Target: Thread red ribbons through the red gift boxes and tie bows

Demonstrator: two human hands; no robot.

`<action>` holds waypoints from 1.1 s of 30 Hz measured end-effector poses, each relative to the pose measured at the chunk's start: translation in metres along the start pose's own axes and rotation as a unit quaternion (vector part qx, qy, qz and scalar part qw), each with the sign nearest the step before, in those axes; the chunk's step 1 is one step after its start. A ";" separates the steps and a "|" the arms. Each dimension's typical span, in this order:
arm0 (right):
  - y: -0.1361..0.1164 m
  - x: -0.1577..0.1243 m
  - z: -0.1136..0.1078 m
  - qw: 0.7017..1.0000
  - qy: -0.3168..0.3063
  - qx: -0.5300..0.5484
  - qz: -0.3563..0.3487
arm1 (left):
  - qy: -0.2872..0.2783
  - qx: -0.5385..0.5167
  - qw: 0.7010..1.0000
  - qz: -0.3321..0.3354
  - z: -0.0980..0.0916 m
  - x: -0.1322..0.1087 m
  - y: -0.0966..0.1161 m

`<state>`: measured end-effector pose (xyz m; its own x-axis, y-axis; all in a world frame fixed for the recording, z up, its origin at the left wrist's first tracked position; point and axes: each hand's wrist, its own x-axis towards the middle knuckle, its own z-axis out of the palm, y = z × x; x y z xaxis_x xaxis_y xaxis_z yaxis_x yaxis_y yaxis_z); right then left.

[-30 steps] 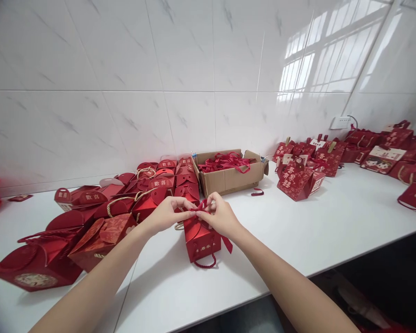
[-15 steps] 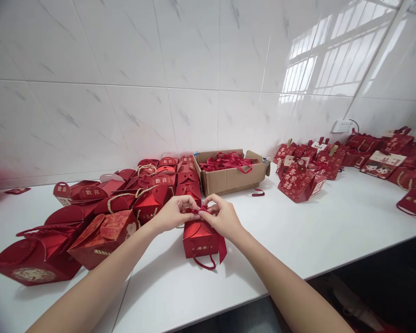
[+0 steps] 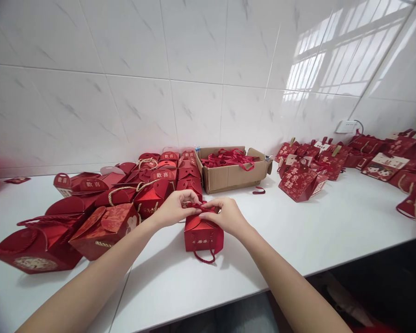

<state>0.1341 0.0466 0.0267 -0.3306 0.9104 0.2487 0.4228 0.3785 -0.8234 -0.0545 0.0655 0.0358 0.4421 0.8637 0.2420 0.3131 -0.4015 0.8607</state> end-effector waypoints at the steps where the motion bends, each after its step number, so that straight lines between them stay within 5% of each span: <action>1: 0.000 -0.001 0.001 0.999 0.020 -0.030 -0.013 | 0.003 0.007 1.000 0.002 0.000 0.000 0.000; 8: 0.001 0.000 0.007 0.989 0.072 -0.119 -0.047 | 0.027 0.060 0.997 0.030 0.002 -0.001 0.001; 12: 0.008 0.004 0.004 0.997 0.021 0.037 0.057 | 0.045 0.079 0.995 0.050 0.003 -0.001 -0.001; 17: 0.012 0.004 0.004 0.966 -0.051 0.234 0.102 | 0.062 0.080 0.993 0.063 0.008 -0.002 -0.002; 25: 0.009 0.000 0.009 0.970 0.000 0.222 0.102 | 0.142 0.066 0.986 0.064 0.019 -0.003 -0.005; 33: 0.007 -0.005 0.010 0.973 0.011 0.210 0.093 | 0.026 0.185 0.980 0.073 0.011 -0.009 0.013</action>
<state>0.1305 0.0425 0.0148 -0.2606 0.9619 0.0825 0.0908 0.1095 -0.9898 -0.0456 0.0495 0.0399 0.4644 0.7992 0.3816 0.5371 -0.5967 0.5962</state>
